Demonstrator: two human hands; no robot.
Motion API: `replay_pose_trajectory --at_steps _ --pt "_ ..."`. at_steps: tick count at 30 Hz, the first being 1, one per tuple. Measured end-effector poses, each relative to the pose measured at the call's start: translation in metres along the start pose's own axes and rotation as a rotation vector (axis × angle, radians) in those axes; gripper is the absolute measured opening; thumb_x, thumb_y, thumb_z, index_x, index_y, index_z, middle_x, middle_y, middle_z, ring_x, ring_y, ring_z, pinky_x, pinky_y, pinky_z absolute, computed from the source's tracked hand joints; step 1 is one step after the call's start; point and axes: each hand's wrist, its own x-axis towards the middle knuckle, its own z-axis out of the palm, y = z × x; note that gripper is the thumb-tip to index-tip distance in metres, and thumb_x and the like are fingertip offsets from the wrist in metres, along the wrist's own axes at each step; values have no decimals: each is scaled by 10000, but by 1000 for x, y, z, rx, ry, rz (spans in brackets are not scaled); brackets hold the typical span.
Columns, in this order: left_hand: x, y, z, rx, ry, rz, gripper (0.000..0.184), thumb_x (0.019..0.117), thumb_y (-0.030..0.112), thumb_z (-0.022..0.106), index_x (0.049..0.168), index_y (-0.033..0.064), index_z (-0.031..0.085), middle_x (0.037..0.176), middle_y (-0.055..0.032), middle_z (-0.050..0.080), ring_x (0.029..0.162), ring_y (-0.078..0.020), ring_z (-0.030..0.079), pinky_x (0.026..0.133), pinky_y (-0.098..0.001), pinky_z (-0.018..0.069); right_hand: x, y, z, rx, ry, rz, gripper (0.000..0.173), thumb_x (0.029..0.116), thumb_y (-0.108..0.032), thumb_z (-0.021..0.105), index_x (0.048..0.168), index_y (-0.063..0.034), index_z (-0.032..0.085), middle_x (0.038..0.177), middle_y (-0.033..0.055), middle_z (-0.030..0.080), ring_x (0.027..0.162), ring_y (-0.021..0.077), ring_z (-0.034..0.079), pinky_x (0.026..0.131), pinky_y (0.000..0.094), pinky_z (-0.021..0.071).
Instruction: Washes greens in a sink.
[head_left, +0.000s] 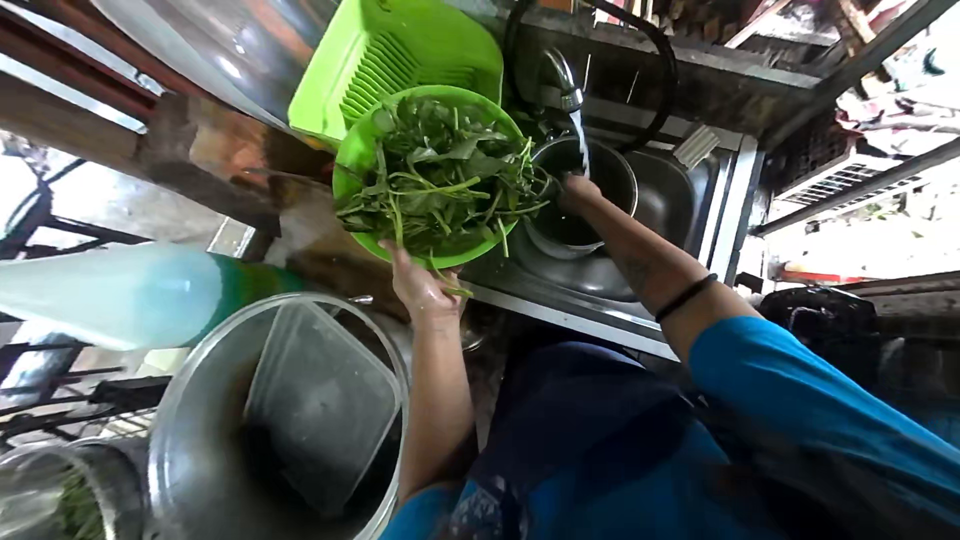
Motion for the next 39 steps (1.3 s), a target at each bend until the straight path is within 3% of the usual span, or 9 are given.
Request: replay_pose_trajectory --at_steps 3,6,12,17,20,22,25,35,39 --pt "4 -2 0 -1 4 25 484 1125 471 209 1404 193 488 1217 -40 665 1046 -180 685 817 -421 606 -32 -50 -6 122 41 -85 463 1000 -193 622 1423 -13 568 1470 266 529 1338 475 512 1026 705 416" --pt "4 2 1 -14 -4 21 479 1126 468 215 1420 191 472 1251 -51 651 1090 -198 676 856 -452 598 -69 -83 8 16 -111 -8 342 1005 -213 597 1252 16 655 1290 250 647 1207 435 615 911 664 494" --pt "11 1 -1 -56 -20 38 467 1125 467 212 1378 198 497 1194 -43 675 1033 -188 695 810 -437 611 -72 -66 38 8 -79 -40 297 1023 -173 556 1264 -16 628 1196 230 690 1133 422 665 891 628 539" --pt "20 0 0 -85 2 54 484 1122 471 234 1399 170 493 1244 -79 658 1089 -230 680 850 -493 596 -104 -59 36 -19 -116 -86 302 1071 -198 462 1255 -42 644 1163 231 703 1102 430 678 889 632 534" --pt "21 2 1 -90 2 54 486 1124 469 223 1410 168 477 1234 -81 657 1074 -227 684 847 -484 602 -124 -50 28 16 -13 -86 277 1055 -190 512 1228 -30 657 1100 245 710 1045 445 689 851 640 543" --pt "23 1 3 -89 6 53 495 1120 482 215 1400 174 483 1217 -77 663 1048 -217 690 816 -464 608 -127 -44 17 -3 -30 -47 326 1087 -244 452 1275 -46 632 1138 234 705 1093 438 679 896 633 530" --pt "27 0 5 -109 8 44 503 1121 481 219 1417 167 476 1266 -88 648 1111 -238 674 864 -502 595 -128 -36 11 14 9 -52 358 1099 -268 428 1287 -47 638 1124 234 713 1088 435 683 908 632 525" --pt "32 -4 23 -78 42 14 480 1115 498 239 1334 175 519 1123 -69 682 959 -216 708 754 -452 615 -111 -21 -17 132 144 -1 359 1096 -311 452 1167 -41 679 1071 208 721 1068 404 691 893 619 527" --pt "35 -6 25 -135 13 3 493 1120 480 238 1416 162 470 1249 -112 644 1090 -270 679 846 -531 596 -111 -23 -22 135 142 -5 366 1095 -325 457 1105 -39 684 1037 190 723 1035 388 701 863 608 537"
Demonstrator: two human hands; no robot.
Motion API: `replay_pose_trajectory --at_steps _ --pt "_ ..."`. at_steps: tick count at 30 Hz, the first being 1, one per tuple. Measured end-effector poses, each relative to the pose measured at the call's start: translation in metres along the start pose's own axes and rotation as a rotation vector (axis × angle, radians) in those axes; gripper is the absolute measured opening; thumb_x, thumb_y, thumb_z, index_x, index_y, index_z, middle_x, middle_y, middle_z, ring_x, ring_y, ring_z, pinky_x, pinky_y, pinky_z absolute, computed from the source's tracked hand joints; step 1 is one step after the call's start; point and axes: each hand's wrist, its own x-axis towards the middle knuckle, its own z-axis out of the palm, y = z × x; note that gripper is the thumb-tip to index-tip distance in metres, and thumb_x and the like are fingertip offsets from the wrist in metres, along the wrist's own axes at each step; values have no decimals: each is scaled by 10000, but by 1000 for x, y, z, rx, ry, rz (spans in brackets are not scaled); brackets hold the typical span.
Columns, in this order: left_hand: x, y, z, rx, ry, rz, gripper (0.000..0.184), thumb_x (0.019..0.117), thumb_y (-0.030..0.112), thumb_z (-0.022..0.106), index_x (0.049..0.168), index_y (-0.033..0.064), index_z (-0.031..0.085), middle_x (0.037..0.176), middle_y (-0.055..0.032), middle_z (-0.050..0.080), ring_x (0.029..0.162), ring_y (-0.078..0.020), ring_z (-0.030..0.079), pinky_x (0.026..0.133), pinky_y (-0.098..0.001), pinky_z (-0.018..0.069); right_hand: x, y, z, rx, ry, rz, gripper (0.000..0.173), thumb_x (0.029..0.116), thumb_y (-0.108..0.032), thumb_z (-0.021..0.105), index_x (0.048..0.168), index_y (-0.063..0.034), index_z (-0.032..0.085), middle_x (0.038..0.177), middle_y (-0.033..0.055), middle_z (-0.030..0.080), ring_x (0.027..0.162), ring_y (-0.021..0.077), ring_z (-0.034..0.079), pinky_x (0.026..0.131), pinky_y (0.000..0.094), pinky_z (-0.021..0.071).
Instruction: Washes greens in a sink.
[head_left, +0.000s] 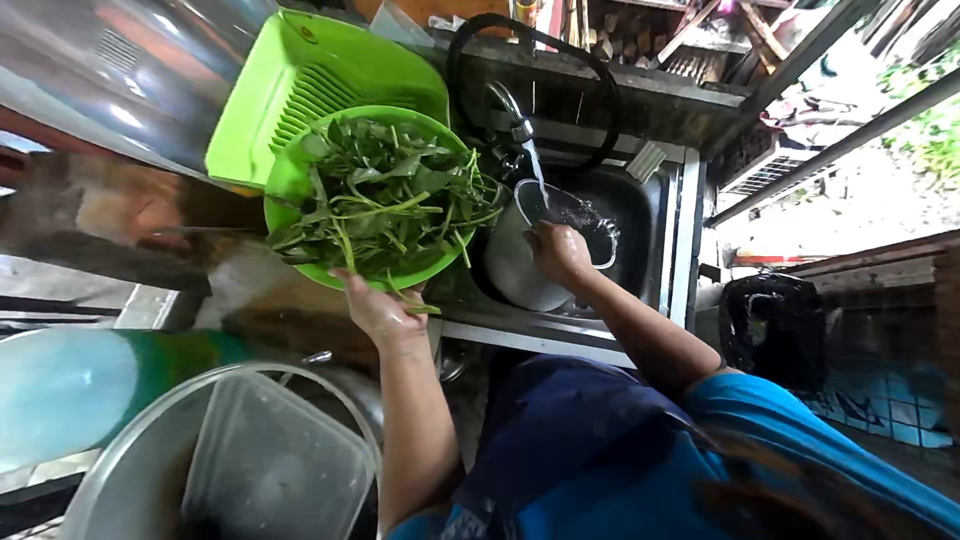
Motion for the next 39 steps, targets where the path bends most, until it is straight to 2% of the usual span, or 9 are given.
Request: replay_pose_trajectory --at_steps 14,17,22,25,27,31,34,37,39 --pt "-3 4 4 130 7 19 474 1119 489 223 1382 193 484 1175 -47 659 985 -170 692 763 -405 612 16 16 -17 101 88 41 388 1087 -326 486 1083 5 689 1037 223 707 1036 404 684 882 617 518" --pt "-3 4 8 136 34 11 478 1117 494 236 1397 191 478 1196 -53 647 1011 -178 684 796 -415 606 18 23 -23 178 117 48 385 1087 -306 498 1052 29 684 994 228 697 988 392 682 868 597 518" --pt "-2 4 9 155 22 28 471 1123 476 225 1389 184 481 1194 -40 650 1014 -156 683 801 -391 605 22 36 -22 383 143 43 358 1086 -267 520 1023 52 671 871 181 647 803 297 621 774 505 504" --pt "-4 8 12 119 24 19 461 1124 468 236 1395 184 478 1228 -47 648 1058 -173 680 826 -420 606 28 50 -16 641 181 23 318 1079 -247 536 997 38 652 791 91 580 696 159 535 684 373 478" --pt "-5 10 14 110 24 13 459 1122 473 243 1396 189 478 1231 -45 645 1070 -172 678 834 -417 606 30 59 -16 841 199 50 283 1078 -234 536 1056 20 660 839 54 605 723 91 564 700 300 511" --pt "-1 9 16 117 24 37 462 1118 487 240 1346 185 505 1125 -47 678 950 -180 708 758 -417 622 27 73 -22 1064 193 184 310 1087 -269 511 1169 -14 667 927 55 662 801 103 628 751 326 557" --pt "2 8 13 107 20 51 460 1119 484 234 1331 182 509 1076 -45 691 904 -177 716 727 -413 627 25 92 -25 1170 206 202 313 1094 -284 488 1169 -39 668 885 33 676 769 96 655 715 313 578" --pt "1 8 12 74 7 61 459 1122 475 221 1319 173 505 1064 -57 690 893 -185 715 708 -420 627 22 110 -31 1267 242 202 293 1096 -288 473 1163 -72 659 878 13 682 766 86 669 697 297 588" --pt "0 9 12 69 5 67 453 1125 461 227 1348 168 490 1107 -64 678 957 -188 705 765 -433 623 20 123 -39 1368 272 200 301 1093 -293 476 1209 -71 643 951 34 701 840 112 687 758 328 601"
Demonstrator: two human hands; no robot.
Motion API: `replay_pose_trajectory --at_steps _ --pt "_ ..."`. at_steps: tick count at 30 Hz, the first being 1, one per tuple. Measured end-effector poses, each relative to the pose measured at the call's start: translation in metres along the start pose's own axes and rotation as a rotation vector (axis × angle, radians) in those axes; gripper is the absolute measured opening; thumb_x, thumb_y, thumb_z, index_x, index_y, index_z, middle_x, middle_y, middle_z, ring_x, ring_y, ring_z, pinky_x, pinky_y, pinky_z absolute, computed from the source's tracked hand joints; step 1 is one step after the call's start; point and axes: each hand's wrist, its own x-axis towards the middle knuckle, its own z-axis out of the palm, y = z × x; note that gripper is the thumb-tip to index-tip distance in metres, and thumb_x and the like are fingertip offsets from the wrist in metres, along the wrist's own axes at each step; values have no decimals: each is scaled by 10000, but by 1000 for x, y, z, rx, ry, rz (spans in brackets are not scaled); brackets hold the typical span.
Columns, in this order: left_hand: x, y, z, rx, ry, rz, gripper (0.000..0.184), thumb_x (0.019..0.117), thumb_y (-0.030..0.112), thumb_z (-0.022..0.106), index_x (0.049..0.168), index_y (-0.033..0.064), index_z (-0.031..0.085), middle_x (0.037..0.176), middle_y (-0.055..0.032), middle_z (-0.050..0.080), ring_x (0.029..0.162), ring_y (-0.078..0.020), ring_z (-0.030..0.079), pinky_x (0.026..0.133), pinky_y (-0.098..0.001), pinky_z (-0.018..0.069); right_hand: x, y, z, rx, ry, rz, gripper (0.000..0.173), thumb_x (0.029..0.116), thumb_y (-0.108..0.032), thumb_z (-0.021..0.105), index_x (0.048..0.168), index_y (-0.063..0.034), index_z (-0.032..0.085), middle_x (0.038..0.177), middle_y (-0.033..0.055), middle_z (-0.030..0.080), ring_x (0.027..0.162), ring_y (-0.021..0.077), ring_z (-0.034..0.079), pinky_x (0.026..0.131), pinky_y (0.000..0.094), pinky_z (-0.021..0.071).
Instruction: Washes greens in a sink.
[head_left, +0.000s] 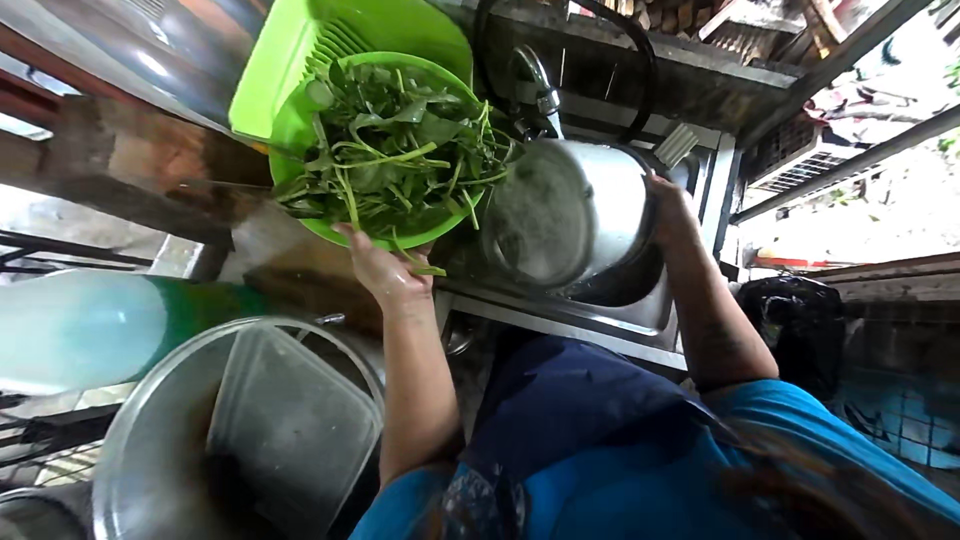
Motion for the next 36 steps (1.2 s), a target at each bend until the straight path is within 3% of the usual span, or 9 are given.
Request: replay_pose_trajectory --at_steps 5,8,10,13,17,26,30,34,36 --pt "-2 -1 -4 39 9 71 452 1139 385 236 1407 118 485 1249 -45 653 1140 -130 652 957 -378 572 -13 -44 -36 -82 -74 -135 283 1086 -306 486 1271 -109 572 1018 4 701 914 104 689 827 341 601" --pt "-4 -1 -4 11 4 33 447 1134 419 234 1387 152 487 1201 -44 663 1064 -144 678 873 -385 601 -35 -81 -35 -466 -256 -352 322 832 -61 709 1129 -113 595 908 -81 708 809 9 694 768 238 617" --pt "-5 0 -2 21 25 -21 470 1121 478 230 1356 175 502 1137 -58 671 969 -174 696 770 -406 612 -57 -92 -11 -879 -301 -399 460 769 -68 838 1184 -1 650 1015 62 714 905 107 694 854 340 601" --pt "-6 -3 -5 18 4 -64 497 1114 505 225 1356 170 502 1123 -75 678 942 -199 706 749 -434 618 -59 -61 16 -1397 -486 -446 410 840 -220 847 1180 -27 725 1061 217 728 1008 393 693 901 657 521" --pt "-12 -8 -9 46 -20 -98 492 1111 510 239 1296 169 542 1031 -49 694 853 -165 707 695 -393 616 -55 8 29 -1676 -653 -468 221 980 -240 676 1155 -121 738 975 188 749 948 444 714 828 709 528" --pt "-15 -26 -20 159 -62 -167 500 1112 491 283 1421 157 489 1269 -83 651 1117 -211 667 885 -486 586 -28 67 29 -1692 -694 -681 182 997 -84 608 1136 -51 721 1076 224 713 1034 442 690 827 629 549" --pt "-26 -28 -16 361 -51 -207 548 1100 516 329 1509 166 432 1423 -82 562 1227 -178 595 980 -443 533 -10 52 20 -1639 -635 -779 392 903 -389 751 1169 -102 752 1183 199 686 1185 414 606 1078 613 411" --pt "-38 -23 -2 620 -101 -241 614 1076 583 325 1592 251 328 1549 -119 450 1239 -255 567 893 -513 530 -3 28 4 -986 -524 -687 478 808 -7 667 1278 75 630 1354 283 587 1338 408 509 1153 531 387" --pt "-41 -23 10 668 -187 -218 617 1087 545 339 1628 268 230 1597 -120 391 1313 -252 523 953 -505 510 -3 25 7 -640 -435 -592 587 880 -110 528 1427 71 418 1477 238 484 1359 272 506 1075 395 473"
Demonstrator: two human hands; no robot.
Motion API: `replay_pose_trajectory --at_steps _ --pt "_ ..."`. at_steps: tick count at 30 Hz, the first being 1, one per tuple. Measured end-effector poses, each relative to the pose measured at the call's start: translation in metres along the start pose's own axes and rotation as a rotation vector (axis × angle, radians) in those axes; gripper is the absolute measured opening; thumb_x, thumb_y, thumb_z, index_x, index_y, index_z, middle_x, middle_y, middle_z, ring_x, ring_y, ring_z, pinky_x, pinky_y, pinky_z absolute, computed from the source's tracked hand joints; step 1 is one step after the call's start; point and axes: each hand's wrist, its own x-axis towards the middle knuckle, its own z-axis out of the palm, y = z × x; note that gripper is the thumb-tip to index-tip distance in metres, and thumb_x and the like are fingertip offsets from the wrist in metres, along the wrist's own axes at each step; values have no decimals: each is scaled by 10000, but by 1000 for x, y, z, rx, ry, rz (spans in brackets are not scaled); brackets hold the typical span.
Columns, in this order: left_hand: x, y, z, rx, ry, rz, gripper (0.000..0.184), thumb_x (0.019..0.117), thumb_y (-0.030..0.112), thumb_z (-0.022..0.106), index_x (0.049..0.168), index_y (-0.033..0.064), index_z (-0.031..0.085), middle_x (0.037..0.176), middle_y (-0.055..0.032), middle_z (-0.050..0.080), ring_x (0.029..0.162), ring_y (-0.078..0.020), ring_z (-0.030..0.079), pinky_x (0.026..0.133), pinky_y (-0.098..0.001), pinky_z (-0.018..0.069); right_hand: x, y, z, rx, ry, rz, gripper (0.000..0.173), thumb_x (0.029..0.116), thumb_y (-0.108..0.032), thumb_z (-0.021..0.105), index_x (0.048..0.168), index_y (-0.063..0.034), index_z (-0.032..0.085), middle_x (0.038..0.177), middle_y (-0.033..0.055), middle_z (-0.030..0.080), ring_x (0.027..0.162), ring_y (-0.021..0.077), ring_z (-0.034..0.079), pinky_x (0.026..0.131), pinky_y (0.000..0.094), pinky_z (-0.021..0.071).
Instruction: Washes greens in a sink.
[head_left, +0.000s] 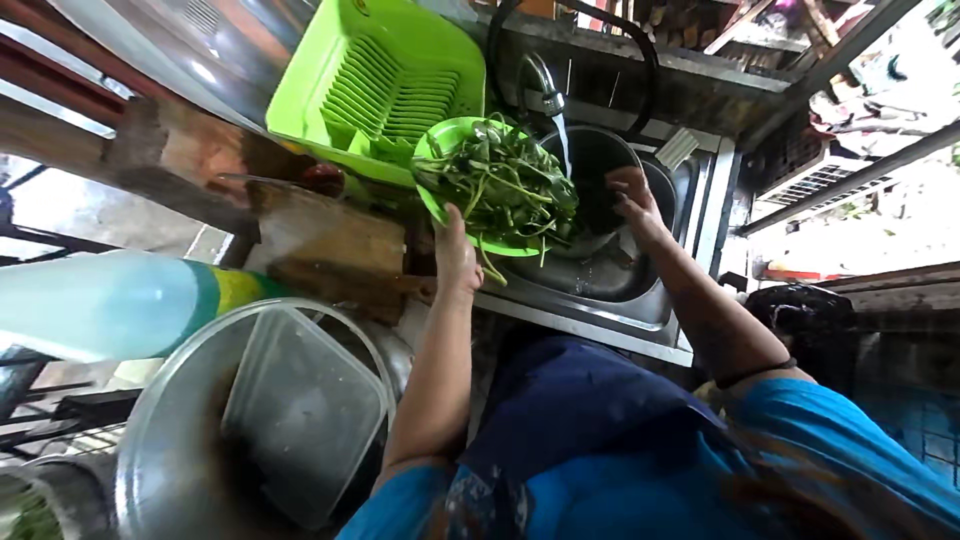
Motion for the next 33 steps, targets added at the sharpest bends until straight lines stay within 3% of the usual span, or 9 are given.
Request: replay_pose_trajectory --at_steps 2,4,7,9,13,17,21,27,33 --pt "1 7 8 45 -107 76 657 1108 474 337 1658 216 88 1668 -131 273 1473 -258 385 1144 -525 392 6 -24 9 63 -5 -38 827 918 -359 633 1575 -7 274 1639 203 307 1468 271 407 1123 405 459" --pt "-3 16 18 139 -199 173 681 1124 406 325 1660 193 -38 1713 -120 157 1544 -234 266 1236 -489 265 15 -51 32 -90 -103 -162 1033 839 -502 758 1616 -34 264 1692 254 131 1534 385 270 1193 519 372" --pt "-1 23 34 210 -273 349 707 1129 280 356 1647 208 -120 1730 -100 53 1546 -178 259 1237 -402 277 37 -65 69 -439 -211 -149 1067 773 -398 854 1647 -273 257 1711 244 -9 1516 514 224 1101 721 344" --pt "7 24 42 213 -291 418 725 1116 221 382 1648 191 -110 1727 -112 64 1527 -171 300 1224 -377 313 50 -54 75 -511 -195 -79 989 759 -285 865 1604 -334 354 1710 213 93 1490 501 290 1061 728 385" --pt "11 31 45 347 -307 449 764 1094 145 389 1642 192 -142 1721 -131 109 1499 -191 371 1188 -385 381 65 -22 44 -589 -258 131 759 836 -220 822 1515 -254 485 1569 223 390 1274 480 545 940 677 516" --pt "6 42 45 483 -256 421 746 1103 178 387 1650 244 -115 1637 -180 341 1379 -280 527 1093 -477 469 69 9 23 -834 -496 487 603 914 -121 706 1480 -69 502 1353 301 596 1242 507 580 978 740 447" --pt "1 54 44 517 -229 424 745 1089 169 380 1653 276 -95 1659 -173 290 1400 -298 497 1087 -499 464 73 -7 20 -1084 -765 638 378 963 -93 650 1280 109 613 1327 331 592 1270 494 558 1008 715 427" --pt "-15 64 42 618 -182 482 732 1100 210 379 1652 261 -99 1628 -208 334 1247 -332 615 978 -508 530 92 -28 29 -917 -484 475 309 985 -247 618 1079 33 710 1201 270 672 1183 454 623 939 704 473" --pt "-33 66 24 608 -133 598 749 1097 185 400 1651 182 -104 1640 -168 347 1244 -267 633 1020 -446 531 81 21 53 -608 -451 366 438 1004 -244 631 1373 -12 589 1320 301 613 1235 475 591 1027 700 448"
